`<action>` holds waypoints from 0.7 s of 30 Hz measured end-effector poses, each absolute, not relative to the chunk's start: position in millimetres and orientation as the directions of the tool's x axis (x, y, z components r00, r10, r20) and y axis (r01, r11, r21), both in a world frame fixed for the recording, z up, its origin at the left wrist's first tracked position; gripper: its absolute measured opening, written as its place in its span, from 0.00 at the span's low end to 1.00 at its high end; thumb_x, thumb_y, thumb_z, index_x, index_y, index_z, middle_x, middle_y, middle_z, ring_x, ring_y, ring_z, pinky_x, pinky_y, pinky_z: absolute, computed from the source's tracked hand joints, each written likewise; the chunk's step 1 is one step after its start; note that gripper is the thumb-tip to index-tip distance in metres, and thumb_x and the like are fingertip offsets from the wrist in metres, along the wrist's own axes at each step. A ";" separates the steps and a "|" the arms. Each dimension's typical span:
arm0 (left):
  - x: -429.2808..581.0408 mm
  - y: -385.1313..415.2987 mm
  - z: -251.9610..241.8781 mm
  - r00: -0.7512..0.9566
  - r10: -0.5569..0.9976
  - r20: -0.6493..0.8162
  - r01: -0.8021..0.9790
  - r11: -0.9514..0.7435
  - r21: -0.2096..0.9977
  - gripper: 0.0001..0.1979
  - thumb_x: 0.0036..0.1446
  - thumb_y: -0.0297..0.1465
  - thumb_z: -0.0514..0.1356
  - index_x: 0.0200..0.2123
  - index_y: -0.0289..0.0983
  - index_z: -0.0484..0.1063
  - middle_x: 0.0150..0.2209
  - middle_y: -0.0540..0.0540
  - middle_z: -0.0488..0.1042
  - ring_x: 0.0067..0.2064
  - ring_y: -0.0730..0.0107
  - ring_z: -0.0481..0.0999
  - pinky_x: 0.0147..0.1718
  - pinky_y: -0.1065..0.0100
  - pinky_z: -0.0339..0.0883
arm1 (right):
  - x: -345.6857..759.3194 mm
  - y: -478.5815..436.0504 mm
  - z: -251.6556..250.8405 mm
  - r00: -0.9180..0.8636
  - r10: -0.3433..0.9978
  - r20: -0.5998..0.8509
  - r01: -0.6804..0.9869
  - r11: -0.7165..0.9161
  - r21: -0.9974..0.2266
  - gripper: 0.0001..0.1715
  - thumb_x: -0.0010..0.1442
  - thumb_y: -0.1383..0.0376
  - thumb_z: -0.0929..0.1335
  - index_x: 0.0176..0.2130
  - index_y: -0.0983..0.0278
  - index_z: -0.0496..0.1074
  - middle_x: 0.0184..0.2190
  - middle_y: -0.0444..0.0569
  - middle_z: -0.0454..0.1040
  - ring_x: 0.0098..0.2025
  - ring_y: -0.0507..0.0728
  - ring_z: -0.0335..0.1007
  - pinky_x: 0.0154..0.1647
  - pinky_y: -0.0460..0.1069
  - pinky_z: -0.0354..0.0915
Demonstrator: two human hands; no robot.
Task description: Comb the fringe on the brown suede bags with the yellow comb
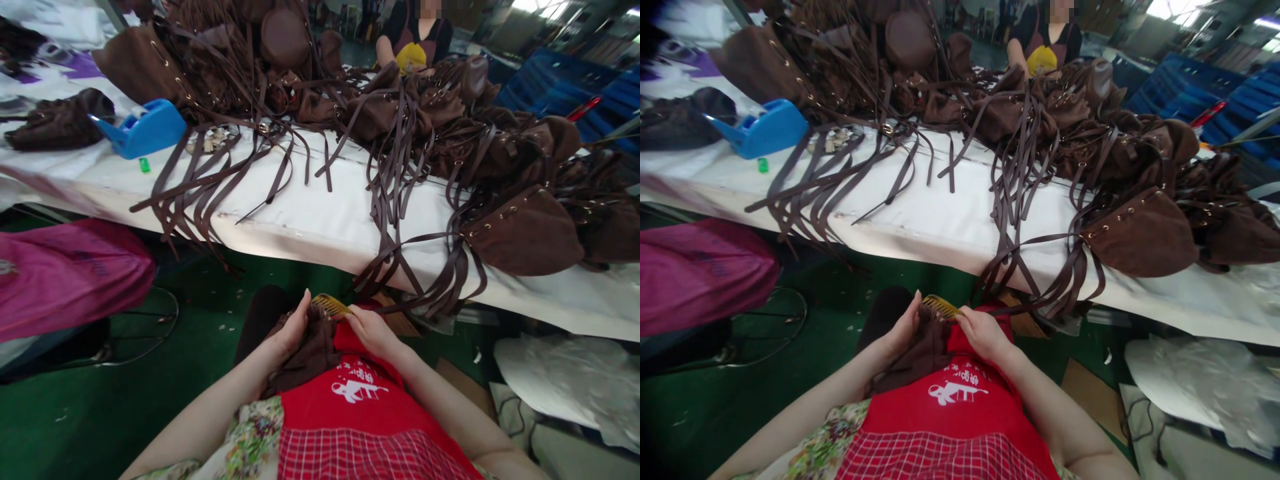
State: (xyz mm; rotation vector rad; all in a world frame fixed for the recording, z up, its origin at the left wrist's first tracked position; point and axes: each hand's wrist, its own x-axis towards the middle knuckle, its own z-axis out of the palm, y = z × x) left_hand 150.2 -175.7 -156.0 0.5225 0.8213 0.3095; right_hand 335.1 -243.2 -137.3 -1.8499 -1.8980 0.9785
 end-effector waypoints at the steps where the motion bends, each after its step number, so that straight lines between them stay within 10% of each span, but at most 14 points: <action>1: 148.1 -175.6 -155.5 0.684 0.439 -0.583 -0.061 0.831 0.553 0.40 0.48 0.63 0.47 0.38 0.31 0.74 0.36 0.35 0.78 0.44 0.51 0.76 0.46 0.56 0.67 | 330.9 -246.2 -134.9 -0.138 0.961 -0.241 0.777 -0.046 -0.628 0.20 0.68 0.57 0.53 0.40 0.62 0.67 0.31 0.47 0.74 0.33 0.54 0.70 0.34 0.46 0.58; 6: 137.2 -172.3 -165.0 0.776 0.465 -0.426 -0.014 0.688 0.725 0.28 0.39 0.43 0.70 0.42 0.33 0.74 0.41 0.40 0.78 0.46 0.54 0.74 0.50 0.58 0.64 | 320.1 -245.4 -132.8 -0.158 0.940 -0.302 0.888 0.001 -0.460 0.17 0.68 0.60 0.54 0.44 0.62 0.67 0.36 0.48 0.76 0.37 0.55 0.72 0.35 0.46 0.58; 21: 151.0 -172.4 -164.3 0.681 0.602 -0.417 0.334 0.251 0.909 0.16 0.50 0.37 0.59 0.37 0.32 0.76 0.34 0.45 0.78 0.41 0.58 0.74 0.41 0.63 0.67 | 325.1 -211.4 -179.4 0.043 0.902 -0.429 0.976 -0.130 -0.175 0.20 0.68 0.55 0.53 0.44 0.61 0.65 0.34 0.53 0.77 0.37 0.59 0.75 0.32 0.48 0.61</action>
